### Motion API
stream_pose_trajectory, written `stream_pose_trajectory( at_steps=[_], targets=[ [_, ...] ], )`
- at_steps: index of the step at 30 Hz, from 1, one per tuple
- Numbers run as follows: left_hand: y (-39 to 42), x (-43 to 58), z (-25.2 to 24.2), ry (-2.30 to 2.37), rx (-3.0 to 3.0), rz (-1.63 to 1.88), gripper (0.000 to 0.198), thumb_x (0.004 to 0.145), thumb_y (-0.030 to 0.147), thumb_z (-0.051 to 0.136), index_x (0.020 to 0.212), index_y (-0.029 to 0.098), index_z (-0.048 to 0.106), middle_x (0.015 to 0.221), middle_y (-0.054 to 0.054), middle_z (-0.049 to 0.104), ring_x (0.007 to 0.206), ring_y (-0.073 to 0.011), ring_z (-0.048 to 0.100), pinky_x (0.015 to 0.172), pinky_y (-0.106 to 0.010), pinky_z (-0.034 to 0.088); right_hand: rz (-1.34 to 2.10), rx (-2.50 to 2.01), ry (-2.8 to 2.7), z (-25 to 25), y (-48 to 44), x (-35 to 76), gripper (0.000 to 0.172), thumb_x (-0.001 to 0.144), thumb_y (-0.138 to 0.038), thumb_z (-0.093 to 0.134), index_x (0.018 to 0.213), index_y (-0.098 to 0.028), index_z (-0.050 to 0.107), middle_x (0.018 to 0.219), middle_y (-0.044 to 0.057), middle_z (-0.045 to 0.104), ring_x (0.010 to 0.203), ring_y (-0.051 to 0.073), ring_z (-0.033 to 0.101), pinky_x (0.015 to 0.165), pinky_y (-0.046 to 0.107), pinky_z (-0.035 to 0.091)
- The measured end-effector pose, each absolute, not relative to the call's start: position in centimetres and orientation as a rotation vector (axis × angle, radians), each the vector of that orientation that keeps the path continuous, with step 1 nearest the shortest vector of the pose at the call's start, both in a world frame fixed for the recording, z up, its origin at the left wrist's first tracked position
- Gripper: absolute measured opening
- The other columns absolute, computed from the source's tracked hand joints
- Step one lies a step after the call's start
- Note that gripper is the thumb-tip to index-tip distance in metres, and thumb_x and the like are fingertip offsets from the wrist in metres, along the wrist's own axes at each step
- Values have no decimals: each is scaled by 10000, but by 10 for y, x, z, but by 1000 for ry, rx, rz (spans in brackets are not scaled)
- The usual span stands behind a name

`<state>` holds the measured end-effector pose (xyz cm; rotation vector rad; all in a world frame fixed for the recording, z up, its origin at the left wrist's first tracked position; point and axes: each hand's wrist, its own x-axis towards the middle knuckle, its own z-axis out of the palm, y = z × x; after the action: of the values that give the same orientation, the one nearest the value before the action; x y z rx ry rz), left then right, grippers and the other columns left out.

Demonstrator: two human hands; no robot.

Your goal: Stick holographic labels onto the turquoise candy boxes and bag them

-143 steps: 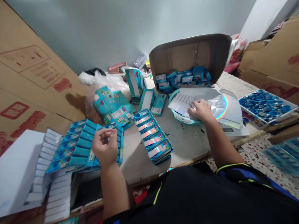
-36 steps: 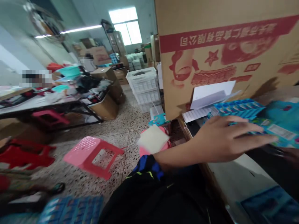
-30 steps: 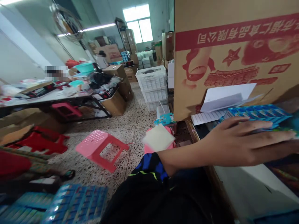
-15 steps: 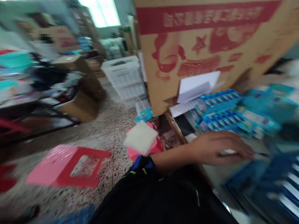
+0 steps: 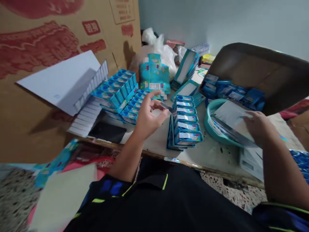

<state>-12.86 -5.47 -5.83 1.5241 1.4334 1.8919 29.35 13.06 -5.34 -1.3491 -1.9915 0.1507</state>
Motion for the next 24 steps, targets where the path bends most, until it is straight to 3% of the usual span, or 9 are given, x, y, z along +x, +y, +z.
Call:
stream_pose_trajectory(
  at_steps=[3, 5, 8, 10, 13, 17, 24],
  targets=[
    [-41, -131, -51, 1452, 1581, 1932, 575, 705, 63, 757, 1233, 259, 640, 928, -3, 662, 947, -193, 705, 911, -345, 604, -131, -1377, -2085, -46, 135, 275, 332, 702, -166, 808, 1024, -240, 779, 1232, 211, 707, 1032, 307, 673, 833, 454, 441],
    [-35, -128, -44, 1436, 1596, 1926, 568, 712, 45, 727, 1232, 258, 641, 918, 4, 649, 937, -189, 710, 900, -335, 608, -161, -1077, -2226, -25, 118, 241, 377, 815, -200, 727, 1190, -243, 741, 1353, 212, 670, 1206, 328, 637, 966, 498, 434],
    [-31, -119, -33, 1419, 1627, 1871, 580, 722, 43, 700, 1261, 249, 637, 948, 3, 646, 855, -158, 690, 849, -305, 620, 106, -536, -2336, 14, 77, 179, 285, 909, -207, 642, 1168, -258, 750, 1147, 119, 761, 1041, 252, 713, 926, 431, 522],
    [-32, -113, -27, 1415, 1680, 1811, 611, 720, 46, 697, 1294, 245, 632, 999, -7, 655, 824, -143, 670, 816, -285, 622, 217, -421, -2301, 32, 53, 140, 247, 932, -247, 637, 1149, -280, 750, 1074, 68, 766, 966, 223, 720, 879, 406, 552],
    [-36, -108, -21, 1376, 1766, 1716, 697, 732, 66, 707, 1391, 259, 586, 1072, -30, 668, 842, -148, 675, 795, -272, 620, 430, -394, -2325, 33, 38, 92, 313, 930, -329, 665, 1235, -278, 717, 1153, 62, 735, 997, 217, 701, 909, 412, 568],
    [-45, -110, -19, 1324, 1867, 1599, 890, 795, 80, 675, 1589, 312, 350, 1145, -70, 658, 886, -179, 708, 759, -277, 624, 755, -483, -2272, 6, 43, 53, 399, 872, -374, 734, 1248, -244, 699, 1125, 67, 732, 942, 202, 699, 871, 385, 588],
    [-56, -107, -27, 1282, 1747, 1607, 951, 825, 92, 679, 1634, 334, 240, 1259, -81, 663, 808, -161, 721, 756, -294, 620, 829, -667, -2171, -2, 39, 34, 174, 833, -286, 710, 968, -226, 802, 882, 24, 787, 807, 199, 716, 754, 352, 561]
  ],
)
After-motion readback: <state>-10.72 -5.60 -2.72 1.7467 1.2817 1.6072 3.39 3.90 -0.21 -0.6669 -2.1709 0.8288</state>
